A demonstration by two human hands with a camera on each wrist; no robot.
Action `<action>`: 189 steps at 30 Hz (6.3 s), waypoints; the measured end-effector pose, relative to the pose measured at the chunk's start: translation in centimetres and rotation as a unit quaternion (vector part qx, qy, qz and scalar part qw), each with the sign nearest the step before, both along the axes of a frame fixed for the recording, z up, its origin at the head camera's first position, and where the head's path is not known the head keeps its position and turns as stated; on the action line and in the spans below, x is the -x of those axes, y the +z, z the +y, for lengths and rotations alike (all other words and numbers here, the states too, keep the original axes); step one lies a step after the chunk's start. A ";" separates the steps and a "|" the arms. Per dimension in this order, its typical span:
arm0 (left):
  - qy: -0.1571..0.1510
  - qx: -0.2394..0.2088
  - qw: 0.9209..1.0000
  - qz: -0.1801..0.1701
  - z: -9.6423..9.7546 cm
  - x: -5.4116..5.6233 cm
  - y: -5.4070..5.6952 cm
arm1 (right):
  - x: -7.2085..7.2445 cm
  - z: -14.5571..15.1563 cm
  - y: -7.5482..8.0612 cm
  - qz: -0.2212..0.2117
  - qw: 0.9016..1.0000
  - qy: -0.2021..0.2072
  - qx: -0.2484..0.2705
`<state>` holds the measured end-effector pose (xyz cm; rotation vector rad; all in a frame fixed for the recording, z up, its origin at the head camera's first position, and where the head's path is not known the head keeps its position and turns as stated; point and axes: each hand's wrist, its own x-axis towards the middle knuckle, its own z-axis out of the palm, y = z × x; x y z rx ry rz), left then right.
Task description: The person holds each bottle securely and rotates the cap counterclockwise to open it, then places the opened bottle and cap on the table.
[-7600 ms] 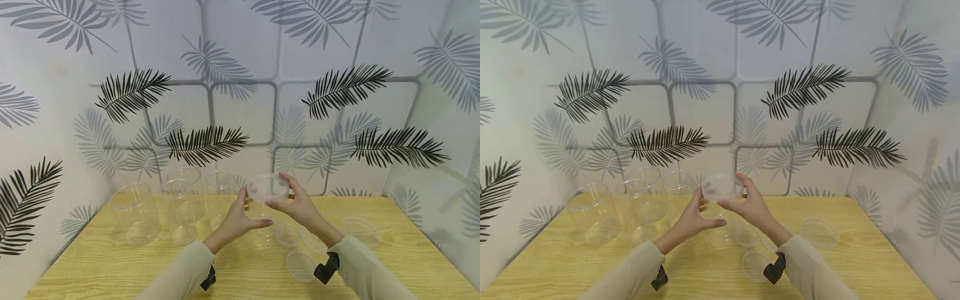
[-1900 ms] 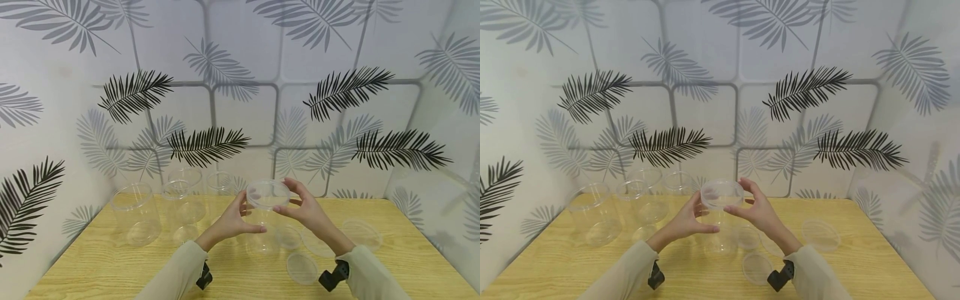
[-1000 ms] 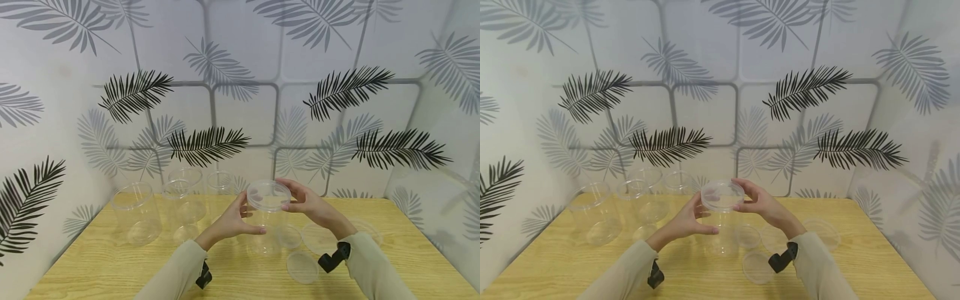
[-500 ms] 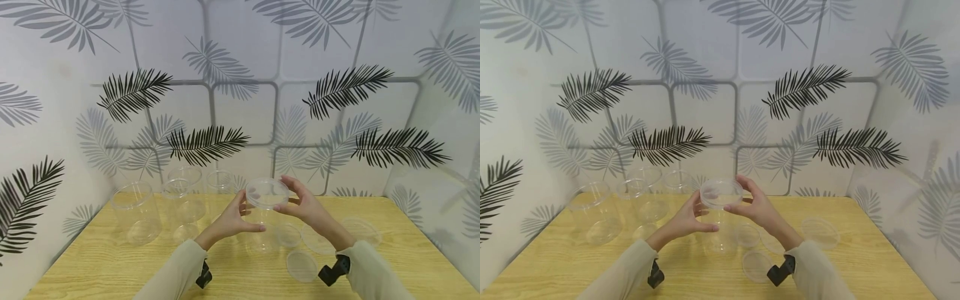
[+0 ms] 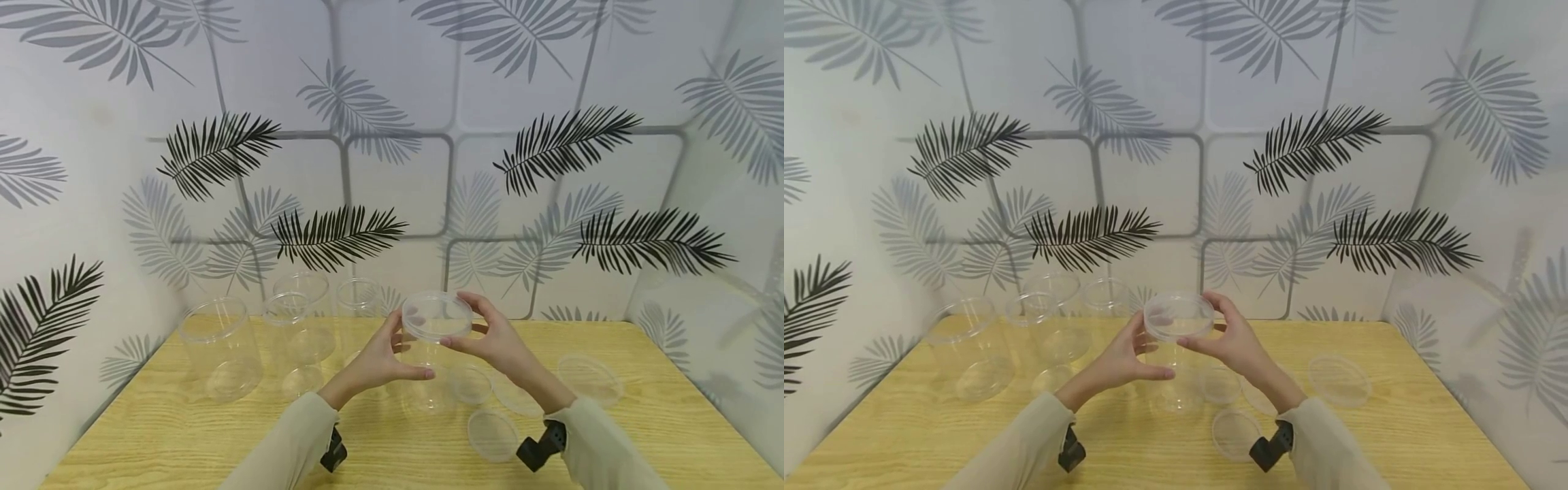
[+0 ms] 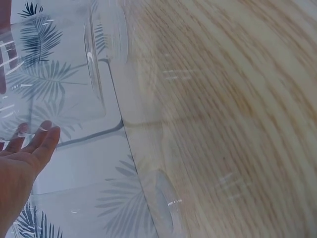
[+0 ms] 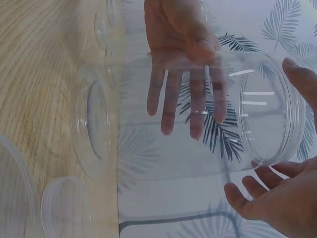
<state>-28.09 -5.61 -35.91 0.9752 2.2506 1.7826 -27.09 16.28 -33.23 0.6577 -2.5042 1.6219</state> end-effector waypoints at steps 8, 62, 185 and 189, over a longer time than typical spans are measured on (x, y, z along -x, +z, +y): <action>-0.009 0.000 1.000 0.007 0.0 1.8 -2.0 | 1.9 1.9 0.1 -0.050 0.981 0.178 0.060; -0.031 0.002 0.999 0.008 -0.6 1.9 -1.9 | 2.4 2.3 -0.1 -0.062 0.971 0.221 0.059; -0.071 0.017 0.997 -0.014 -0.7 -0.2 0.7 | 2.2 2.3 0.8 -0.070 0.934 0.310 0.163; -0.064 0.023 0.998 -0.006 -0.8 -0.1 0.6 | 2.2 2.5 1.1 -0.046 0.943 0.275 0.184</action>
